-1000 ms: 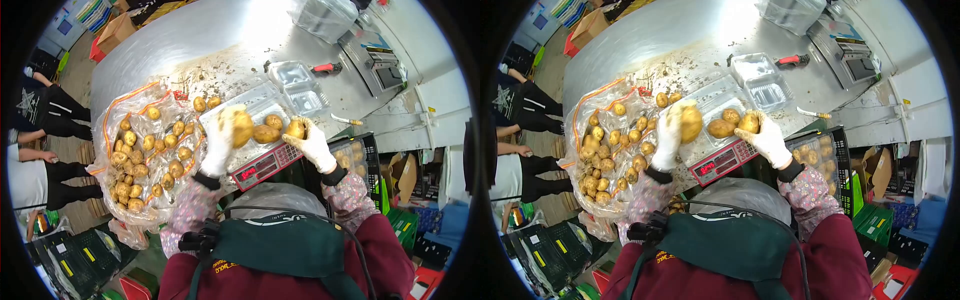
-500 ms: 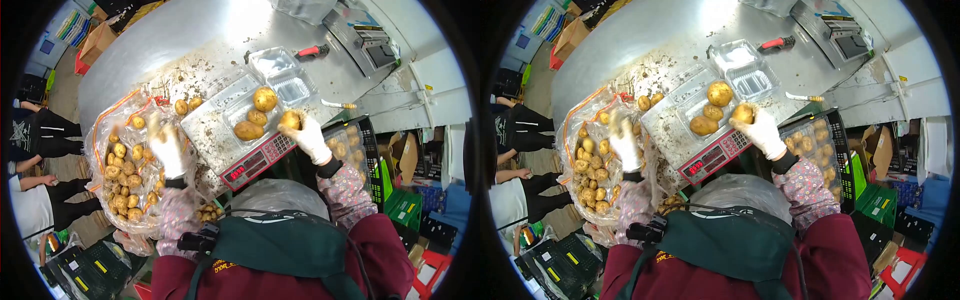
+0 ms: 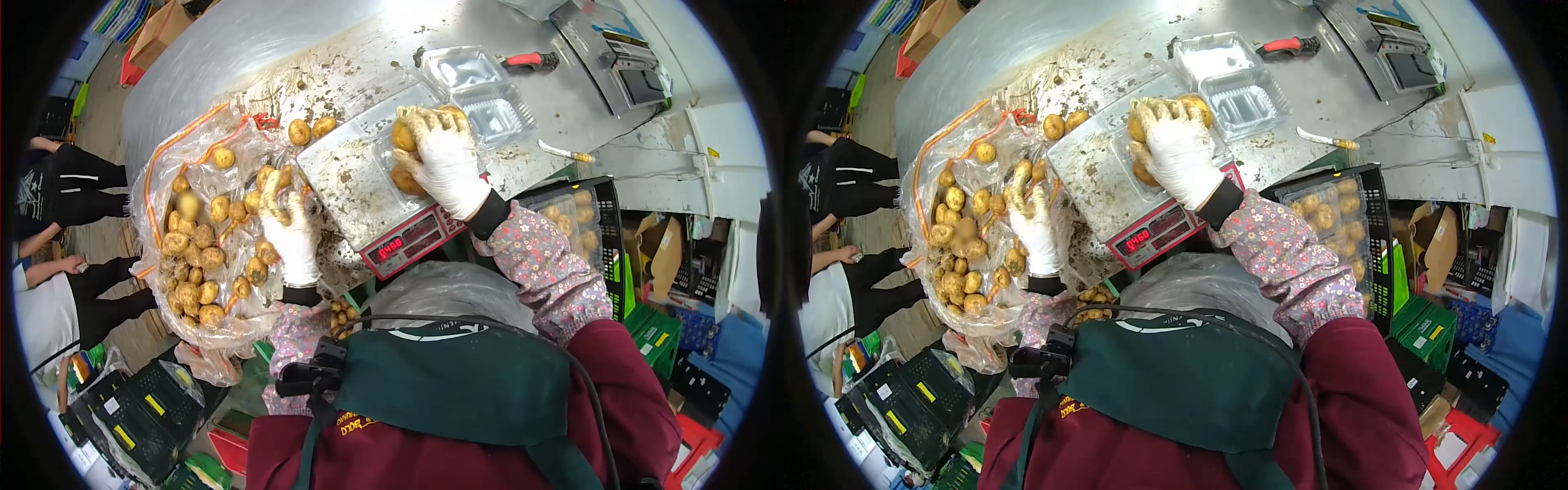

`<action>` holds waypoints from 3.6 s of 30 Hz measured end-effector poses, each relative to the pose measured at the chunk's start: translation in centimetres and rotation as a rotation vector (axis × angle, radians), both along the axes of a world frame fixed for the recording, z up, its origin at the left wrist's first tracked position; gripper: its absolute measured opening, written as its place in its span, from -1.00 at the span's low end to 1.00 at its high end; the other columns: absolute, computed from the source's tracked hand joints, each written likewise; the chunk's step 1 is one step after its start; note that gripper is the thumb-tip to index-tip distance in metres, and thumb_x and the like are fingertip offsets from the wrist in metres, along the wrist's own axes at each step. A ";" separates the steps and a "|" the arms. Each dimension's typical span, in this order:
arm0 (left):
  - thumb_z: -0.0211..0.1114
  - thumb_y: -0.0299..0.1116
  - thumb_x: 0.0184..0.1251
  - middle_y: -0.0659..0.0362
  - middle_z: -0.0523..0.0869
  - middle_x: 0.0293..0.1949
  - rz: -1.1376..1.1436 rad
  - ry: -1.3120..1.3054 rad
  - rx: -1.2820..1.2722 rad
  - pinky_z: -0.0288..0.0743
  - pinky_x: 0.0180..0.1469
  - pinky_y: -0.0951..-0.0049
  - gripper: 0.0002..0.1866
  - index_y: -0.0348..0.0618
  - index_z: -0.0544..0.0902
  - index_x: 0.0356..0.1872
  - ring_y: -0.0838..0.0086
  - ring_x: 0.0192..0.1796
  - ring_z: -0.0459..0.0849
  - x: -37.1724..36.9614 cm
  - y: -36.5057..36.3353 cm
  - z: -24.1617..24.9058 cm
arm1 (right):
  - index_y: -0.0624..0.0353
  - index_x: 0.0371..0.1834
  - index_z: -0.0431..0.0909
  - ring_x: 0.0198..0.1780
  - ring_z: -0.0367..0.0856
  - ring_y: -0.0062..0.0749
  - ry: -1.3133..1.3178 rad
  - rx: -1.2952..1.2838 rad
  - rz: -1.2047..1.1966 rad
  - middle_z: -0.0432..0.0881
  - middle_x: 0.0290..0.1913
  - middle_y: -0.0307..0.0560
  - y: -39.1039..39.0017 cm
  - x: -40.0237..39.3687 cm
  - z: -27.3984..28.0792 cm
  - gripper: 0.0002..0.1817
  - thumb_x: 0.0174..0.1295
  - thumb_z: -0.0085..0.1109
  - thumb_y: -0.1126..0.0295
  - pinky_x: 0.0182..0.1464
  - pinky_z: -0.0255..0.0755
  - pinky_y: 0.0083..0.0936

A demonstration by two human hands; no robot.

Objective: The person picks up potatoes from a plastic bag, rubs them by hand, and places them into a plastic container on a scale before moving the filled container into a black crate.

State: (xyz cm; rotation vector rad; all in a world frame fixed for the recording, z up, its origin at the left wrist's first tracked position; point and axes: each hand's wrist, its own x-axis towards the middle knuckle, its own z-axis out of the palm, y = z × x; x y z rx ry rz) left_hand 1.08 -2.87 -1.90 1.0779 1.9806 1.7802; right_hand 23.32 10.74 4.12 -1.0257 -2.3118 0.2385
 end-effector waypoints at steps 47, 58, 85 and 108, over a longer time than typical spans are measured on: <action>0.31 -0.54 0.34 0.15 0.67 -0.28 -0.334 -0.875 -0.158 0.62 -0.19 0.42 -0.82 -0.30 0.59 -0.07 0.42 -0.31 0.68 10.7 1.0 -2.4 | 0.31 -0.10 0.59 -0.29 0.72 -0.33 1.172 -1.505 -0.173 0.70 -0.28 -0.02 -1.0 14.0 -8.2 -0.79 0.25 0.28 0.47 -0.21 0.65 -0.49; 0.28 -0.39 0.36 0.15 0.67 -0.04 -0.555 -0.650 -0.330 0.53 0.10 0.37 -0.75 -0.24 0.58 0.00 0.45 -0.01 0.63 10.0 4.4 3.6 | 0.32 -0.21 0.61 -0.20 0.71 -0.39 1.231 -1.426 0.088 0.70 -0.30 -0.05 -3.3 15.2 -10.1 -0.85 0.22 0.30 0.48 -0.10 0.60 -0.48; 0.26 -0.13 0.39 -0.10 0.73 -0.41 -0.978 0.646 -0.323 0.58 -0.23 0.12 -0.71 -0.15 0.76 -0.27 0.05 -0.32 0.73 20.8 24.6 -6.1 | 0.15 0.17 0.49 -0.18 0.70 -0.33 1.676 -1.179 -1.071 0.68 -0.13 -0.15 -32.6 43.2 -16.2 -0.58 0.31 0.30 0.25 -0.13 0.61 -0.37; 0.34 -0.25 0.13 0.20 0.64 -0.27 -0.581 1.103 -0.119 0.51 -0.10 0.26 -0.61 -0.10 0.64 0.00 0.32 -0.23 0.63 10.5 2.9 0.6 | 0.37 0.14 0.57 0.16 0.60 -0.29 0.319 -0.418 -0.262 0.66 0.13 0.05 3.3 21.4 0.4 -0.68 0.34 0.18 0.55 0.28 0.39 -0.43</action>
